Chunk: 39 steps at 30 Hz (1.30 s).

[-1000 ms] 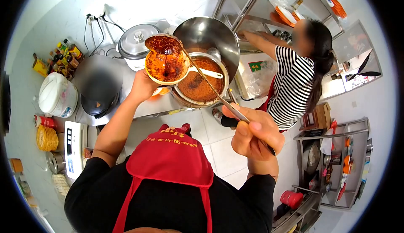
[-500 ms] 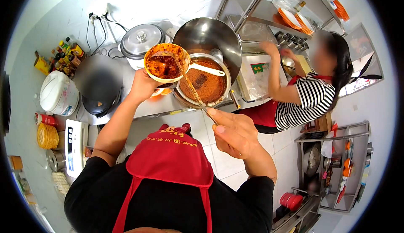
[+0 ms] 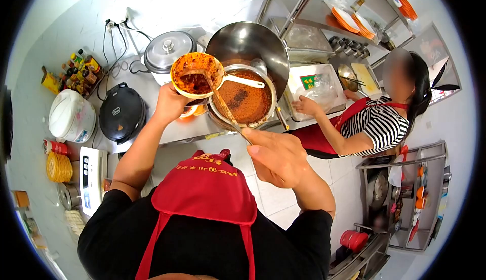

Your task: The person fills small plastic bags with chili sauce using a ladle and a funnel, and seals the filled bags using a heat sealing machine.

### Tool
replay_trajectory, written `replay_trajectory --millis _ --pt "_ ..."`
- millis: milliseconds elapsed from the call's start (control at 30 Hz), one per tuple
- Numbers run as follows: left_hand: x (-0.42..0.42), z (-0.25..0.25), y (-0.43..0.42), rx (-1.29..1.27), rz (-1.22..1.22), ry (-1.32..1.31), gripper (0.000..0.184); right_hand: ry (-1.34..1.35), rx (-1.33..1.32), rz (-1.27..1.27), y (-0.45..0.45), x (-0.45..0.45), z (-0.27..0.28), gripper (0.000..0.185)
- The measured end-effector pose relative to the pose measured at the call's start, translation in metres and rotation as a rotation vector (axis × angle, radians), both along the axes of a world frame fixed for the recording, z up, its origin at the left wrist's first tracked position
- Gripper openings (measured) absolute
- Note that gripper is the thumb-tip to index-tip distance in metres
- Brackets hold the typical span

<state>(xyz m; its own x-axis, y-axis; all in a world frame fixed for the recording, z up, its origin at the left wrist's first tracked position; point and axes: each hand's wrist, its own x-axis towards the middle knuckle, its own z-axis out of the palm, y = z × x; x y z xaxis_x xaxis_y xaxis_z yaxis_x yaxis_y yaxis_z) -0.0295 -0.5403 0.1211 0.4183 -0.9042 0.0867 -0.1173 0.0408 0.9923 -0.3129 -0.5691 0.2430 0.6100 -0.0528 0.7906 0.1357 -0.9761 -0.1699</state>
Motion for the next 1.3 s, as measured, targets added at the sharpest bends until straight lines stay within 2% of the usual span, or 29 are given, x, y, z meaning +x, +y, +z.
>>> replay_trajectory --millis 67,133,200,267,333,400,467,533,600,800,867,1000,1067,1133,1300 --pt "0.002 -0.004 0.001 -0.091 -0.004 -0.089 0.028 -0.013 -0.004 0.018 -0.001 -0.002 0.007 0.031" --pt "-0.004 0.010 0.007 -0.035 -0.002 -0.044 0.028 -0.022 0.000 0.031 -0.004 -0.002 0.007 0.031" --pt "-0.006 0.012 0.008 0.015 -0.004 -0.008 0.027 -0.036 -0.036 0.036 -0.006 0.002 0.005 0.049" --pt "-0.003 0.002 0.004 -0.036 0.011 -0.064 0.025 -0.031 -0.047 0.034 0.001 0.002 0.008 0.048" --pt "-0.004 0.003 0.005 -0.040 0.012 0.008 0.024 0.032 -0.002 0.019 0.008 0.002 0.020 0.031" --pt "-0.004 0.000 0.006 -0.045 0.013 0.081 0.024 0.020 0.007 0.016 0.001 0.003 0.015 0.032" --pt "-0.002 -0.009 0.005 0.010 0.117 -0.165 0.025 0.026 -0.057 -0.047 -0.004 0.007 0.013 0.032" --pt "-0.003 -0.008 0.007 -0.036 0.130 -0.209 0.025 0.045 -0.024 -0.036 0.000 0.005 0.012 0.033" --pt "-0.004 -0.010 0.010 -0.072 0.141 -0.249 0.026 -0.020 -0.019 0.066 0.004 0.006 0.012 0.048" --pt "-0.009 -0.018 0.011 -0.198 0.234 -0.211 0.026 0.001 0.035 0.040 0.006 0.000 0.028 0.043" --pt "-0.006 -0.020 0.013 -0.208 0.228 -0.294 0.026 0.016 0.056 0.044 0.006 0.003 0.028 0.042" --pt "-0.008 -0.033 0.013 -0.225 0.198 -0.287 0.027 0.038 0.018 0.036 -0.004 0.019 0.017 0.043" --pt "-0.010 -0.031 0.013 -0.246 0.185 -0.159 0.026 0.021 -0.011 0.030 -0.005 0.022 0.017 0.043" --pt "-0.010 -0.030 0.014 -0.246 0.193 -0.150 0.026 0.037 0.033 -0.003 -0.002 0.022 0.021 0.032" --pt "-0.006 -0.036 0.015 -0.226 0.182 -0.152 0.025 0.115 0.033 0.030 -0.004 0.024 0.014 0.030"
